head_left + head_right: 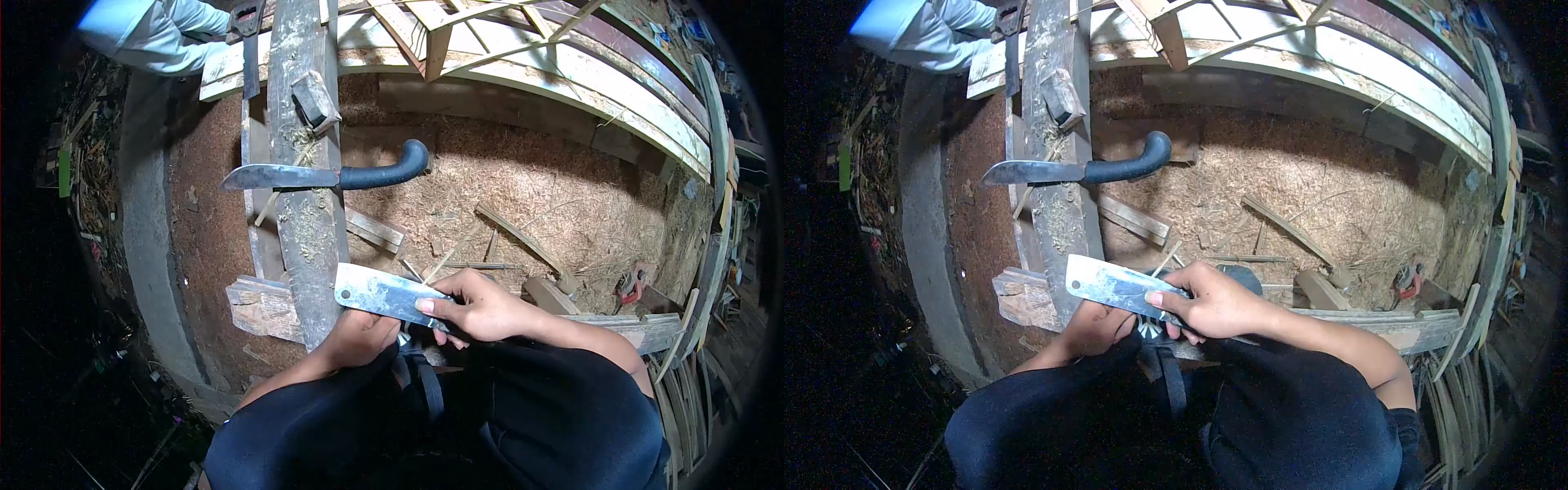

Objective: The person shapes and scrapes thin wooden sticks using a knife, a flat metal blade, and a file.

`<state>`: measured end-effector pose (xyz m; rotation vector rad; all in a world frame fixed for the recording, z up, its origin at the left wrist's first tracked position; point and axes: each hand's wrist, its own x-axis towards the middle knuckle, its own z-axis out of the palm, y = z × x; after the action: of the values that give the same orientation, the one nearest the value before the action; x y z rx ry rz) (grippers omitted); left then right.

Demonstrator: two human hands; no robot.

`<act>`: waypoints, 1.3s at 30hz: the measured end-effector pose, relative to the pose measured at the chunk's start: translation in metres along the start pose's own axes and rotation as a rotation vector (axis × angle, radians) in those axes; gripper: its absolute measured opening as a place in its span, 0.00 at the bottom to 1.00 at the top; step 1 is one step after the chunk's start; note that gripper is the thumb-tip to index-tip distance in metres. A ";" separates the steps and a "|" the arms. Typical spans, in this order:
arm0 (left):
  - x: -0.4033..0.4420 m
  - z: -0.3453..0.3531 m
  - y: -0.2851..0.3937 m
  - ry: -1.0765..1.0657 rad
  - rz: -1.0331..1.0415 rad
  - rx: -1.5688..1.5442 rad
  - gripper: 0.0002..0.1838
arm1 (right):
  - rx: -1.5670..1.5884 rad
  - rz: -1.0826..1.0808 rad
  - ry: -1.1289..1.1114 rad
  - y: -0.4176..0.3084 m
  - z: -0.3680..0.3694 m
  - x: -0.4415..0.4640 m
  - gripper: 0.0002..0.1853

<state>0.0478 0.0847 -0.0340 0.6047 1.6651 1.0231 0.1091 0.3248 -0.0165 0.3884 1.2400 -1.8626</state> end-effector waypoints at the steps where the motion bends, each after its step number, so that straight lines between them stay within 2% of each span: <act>1: 0.000 0.000 -0.001 -0.008 0.014 0.044 0.09 | 0.001 -0.003 0.004 0.000 0.000 0.000 0.18; 3: 0.005 -0.002 0.003 0.144 0.420 0.532 0.08 | 0.009 -0.021 0.025 0.003 0.000 0.000 0.19; 4: 0.005 -0.005 0.010 0.145 0.420 0.532 0.08 | 0.018 -0.039 0.046 0.005 0.000 -0.001 0.19; 6: 0.005 -0.011 0.028 -0.051 -0.376 -0.288 0.10 | 0.030 -0.071 0.150 0.008 -0.004 -0.003 0.19; 7: 0.005 -0.010 0.028 -0.052 -0.376 -0.288 0.10 | 0.061 -0.072 0.131 0.010 -0.006 -0.006 0.18; 9: 0.003 -0.006 0.026 0.005 -0.247 -0.231 0.15 | 0.079 -0.058 0.133 0.013 -0.007 -0.010 0.18; 13: 0.002 -0.004 0.030 -0.018 -0.286 -0.223 0.14 | 0.109 -0.056 0.205 0.018 -0.003 -0.018 0.16; 15: 0.004 -0.002 0.034 0.039 -0.160 -0.189 0.15 | 0.102 -0.066 0.236 0.020 -0.003 -0.022 0.16; 17: 0.004 -0.008 0.037 0.000 -0.188 -0.198 0.15 | 0.119 -0.067 0.337 0.025 -0.004 -0.025 0.15; 22: 0.002 -0.008 0.041 -0.062 -0.207 -0.192 0.13 | 0.112 -0.055 0.321 0.023 -0.005 -0.032 0.14; 24: 0.002 -0.006 0.039 -0.054 -0.234 -0.279 0.13 | 0.092 -0.083 0.385 0.024 -0.005 -0.034 0.15; 26: -0.015 -0.009 0.029 -0.057 -0.253 -0.288 0.14 | 0.313 -0.284 0.808 0.032 -0.028 -0.043 0.15; 27: -0.018 -0.012 0.026 -0.057 -0.269 -0.297 0.14 | 0.220 -0.238 0.795 0.027 -0.026 -0.057 0.14; 28: -0.017 -0.013 0.023 -0.046 -0.270 -0.295 0.14 | 0.281 -0.274 0.656 0.046 -0.029 -0.055 0.14; 30: -0.013 -0.011 0.022 0.013 -0.172 -0.258 0.16 | 0.341 -0.221 0.529 0.044 -0.027 -0.054 0.14; 32: -0.005 -0.009 0.027 -0.055 -0.205 -0.237 0.17 | 0.262 -0.203 0.453 0.034 -0.022 -0.051 0.14; 34: 0.003 -0.007 0.034 -0.088 -0.192 -0.194 0.19 | 0.154 -0.058 0.235 0.022 -0.015 -0.041 0.15; 35: 0.003 -0.009 0.027 -0.153 -0.333 -0.251 0.15 | 0.152 -0.062 0.239 0.019 -0.013 -0.035 0.15; 36: 0.004 -0.005 0.021 -0.152 -0.328 -0.247 0.15 | 0.090 -0.005 0.128 0.015 -0.011 -0.029 0.16; 37: 0.004 0.000 0.015 -0.044 -0.045 -0.142 0.11 | 0.031 0.054 0.015 0.012 -0.010 -0.024 0.17; 38: 0.003 0.003 0.009 0.060 0.235 -0.036 0.08 | 0.037 0.051 0.015 0.011 -0.009 -0.022 0.17; 39: 0.001 0.000 0.005 -0.001 0.179 0.006 0.06 | 0.022 0.040 -0.007 0.010 -0.009 -0.020 0.17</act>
<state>0.0471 0.0875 -0.0305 0.7694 1.6351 1.1456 0.1268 0.3407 -0.0137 0.4156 1.2000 -1.8435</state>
